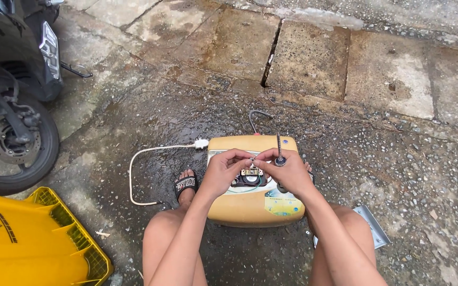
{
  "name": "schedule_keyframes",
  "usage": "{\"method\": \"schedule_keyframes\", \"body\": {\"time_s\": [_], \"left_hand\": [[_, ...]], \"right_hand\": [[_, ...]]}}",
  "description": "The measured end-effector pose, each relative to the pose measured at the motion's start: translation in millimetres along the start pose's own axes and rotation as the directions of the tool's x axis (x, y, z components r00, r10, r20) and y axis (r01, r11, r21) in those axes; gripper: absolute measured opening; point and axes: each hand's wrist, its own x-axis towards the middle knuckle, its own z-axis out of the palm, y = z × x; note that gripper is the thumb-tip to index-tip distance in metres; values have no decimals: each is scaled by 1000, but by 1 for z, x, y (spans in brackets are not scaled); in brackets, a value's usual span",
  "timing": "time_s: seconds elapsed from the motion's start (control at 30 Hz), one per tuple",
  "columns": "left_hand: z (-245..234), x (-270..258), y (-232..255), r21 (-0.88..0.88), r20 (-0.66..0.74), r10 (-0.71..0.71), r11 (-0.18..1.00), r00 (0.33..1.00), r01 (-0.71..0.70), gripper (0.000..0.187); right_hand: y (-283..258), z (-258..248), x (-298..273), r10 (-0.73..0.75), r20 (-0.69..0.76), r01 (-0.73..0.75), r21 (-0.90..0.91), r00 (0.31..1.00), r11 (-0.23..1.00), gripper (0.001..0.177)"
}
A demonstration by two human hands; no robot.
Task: Repairing an electrical appliance by unscrewing internal components and adjusting wiring.
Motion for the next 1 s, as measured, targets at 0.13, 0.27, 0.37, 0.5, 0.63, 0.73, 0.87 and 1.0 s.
{"method": "schedule_keyframes", "body": {"time_s": [0.13,0.27,0.37,0.5,0.63,0.73,0.87,1.0], "left_hand": [[3,17,-2,23,-24,13,1000,1000,-12,18],[5,34,-10,51,-7,28,998,1000,-28,19],[12,33,-8,49,5,12,999,1000,-12,22],[24,30,10,39,-5,-103,994,995,103,22],[29,27,12,35,-16,-133,990,991,133,32],[30,21,17,58,-25,-153,986,988,155,44],[32,20,10,66,-67,-147,986,987,151,36],[40,17,2,-8,-133,-159,987,978,160,33]], "right_hand": [[22,-14,28,21,49,-25,95,999,995,22],[20,-23,47,-36,77,29,84,996,996,22],[21,-29,48,-82,68,80,36,994,996,21],[30,-40,44,-131,43,134,-83,991,988,22],[21,-41,29,-191,53,198,-226,980,954,25],[16,-40,18,-236,94,254,-401,967,880,17],[38,-43,26,-416,164,443,-455,894,773,16],[28,-46,23,-422,196,464,-443,885,767,16]]}}
